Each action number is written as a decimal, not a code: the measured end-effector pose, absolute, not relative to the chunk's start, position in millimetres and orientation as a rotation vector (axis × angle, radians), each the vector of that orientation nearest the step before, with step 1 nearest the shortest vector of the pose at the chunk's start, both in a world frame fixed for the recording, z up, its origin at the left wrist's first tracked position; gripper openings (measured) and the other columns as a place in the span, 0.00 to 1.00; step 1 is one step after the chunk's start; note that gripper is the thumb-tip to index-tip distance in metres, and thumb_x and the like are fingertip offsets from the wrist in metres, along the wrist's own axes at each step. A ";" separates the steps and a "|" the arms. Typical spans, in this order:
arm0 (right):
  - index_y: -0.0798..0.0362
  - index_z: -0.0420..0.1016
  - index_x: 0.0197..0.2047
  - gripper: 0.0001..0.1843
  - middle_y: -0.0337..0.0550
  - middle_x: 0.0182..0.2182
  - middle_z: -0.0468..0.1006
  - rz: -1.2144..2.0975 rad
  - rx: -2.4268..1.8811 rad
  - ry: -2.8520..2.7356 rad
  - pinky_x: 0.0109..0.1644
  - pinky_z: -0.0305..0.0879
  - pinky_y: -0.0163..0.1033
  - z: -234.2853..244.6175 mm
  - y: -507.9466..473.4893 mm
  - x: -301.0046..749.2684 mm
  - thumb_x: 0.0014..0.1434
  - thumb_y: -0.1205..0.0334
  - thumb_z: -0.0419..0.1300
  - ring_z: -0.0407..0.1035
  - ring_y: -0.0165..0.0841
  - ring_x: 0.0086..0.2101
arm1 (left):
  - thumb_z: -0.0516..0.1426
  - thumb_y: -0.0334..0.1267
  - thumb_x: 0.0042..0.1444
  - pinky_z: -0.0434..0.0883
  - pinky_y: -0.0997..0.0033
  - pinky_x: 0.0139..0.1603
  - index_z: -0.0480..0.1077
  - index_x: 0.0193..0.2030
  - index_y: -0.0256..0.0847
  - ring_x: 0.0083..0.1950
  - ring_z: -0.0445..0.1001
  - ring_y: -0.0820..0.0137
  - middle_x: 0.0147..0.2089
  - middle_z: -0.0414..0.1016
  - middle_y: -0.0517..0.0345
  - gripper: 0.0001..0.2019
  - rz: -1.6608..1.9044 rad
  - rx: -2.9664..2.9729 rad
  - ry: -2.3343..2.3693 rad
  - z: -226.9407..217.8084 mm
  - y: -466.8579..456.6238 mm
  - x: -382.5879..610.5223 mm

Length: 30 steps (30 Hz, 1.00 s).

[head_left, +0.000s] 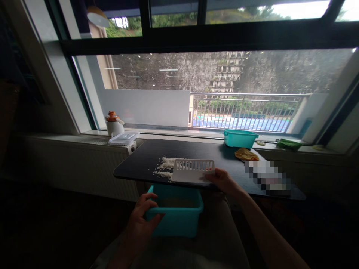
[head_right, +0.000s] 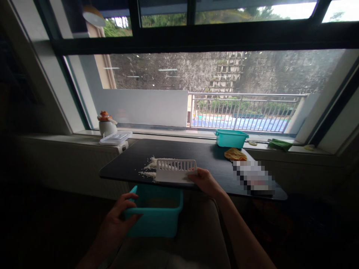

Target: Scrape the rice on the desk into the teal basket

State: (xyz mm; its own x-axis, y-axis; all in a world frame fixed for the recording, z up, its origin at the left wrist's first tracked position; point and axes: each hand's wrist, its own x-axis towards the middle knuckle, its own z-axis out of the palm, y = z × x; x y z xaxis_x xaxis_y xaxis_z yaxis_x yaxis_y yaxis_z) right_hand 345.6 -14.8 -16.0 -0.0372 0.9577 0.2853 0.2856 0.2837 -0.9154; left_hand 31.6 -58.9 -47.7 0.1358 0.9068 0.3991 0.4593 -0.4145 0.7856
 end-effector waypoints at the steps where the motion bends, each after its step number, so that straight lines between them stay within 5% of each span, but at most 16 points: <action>1: 0.56 0.79 0.39 0.17 0.44 0.34 0.82 0.852 -1.186 -1.542 0.41 0.72 0.46 -16.8 -14.9 345.2 0.50 0.53 0.64 0.75 0.40 0.35 | 0.59 0.43 0.48 0.71 0.62 0.44 0.68 0.25 0.41 0.49 0.71 0.57 0.49 0.67 0.50 0.08 1.220 1.935 1.311 -47.7 -58.7 31.6; 30: 0.54 0.80 0.35 0.19 0.44 0.32 0.83 0.624 -1.321 -1.380 0.42 0.71 0.48 -18.6 -15.3 377.1 0.45 0.48 0.66 0.75 0.42 0.34 | 0.59 0.47 0.49 0.72 0.66 0.38 0.68 0.26 0.41 0.49 0.70 0.56 0.50 0.65 0.50 0.11 1.166 1.892 1.282 -48.2 -60.3 33.4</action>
State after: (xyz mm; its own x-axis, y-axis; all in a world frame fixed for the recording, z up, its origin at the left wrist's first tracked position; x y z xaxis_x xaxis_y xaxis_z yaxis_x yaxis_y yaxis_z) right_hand 377.1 -15.3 -18.6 0.1904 0.9243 0.3308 0.3620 0.2471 -0.8988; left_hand 33.4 -60.3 -48.2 0.1612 0.9249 0.3444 0.4298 -0.3799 0.8191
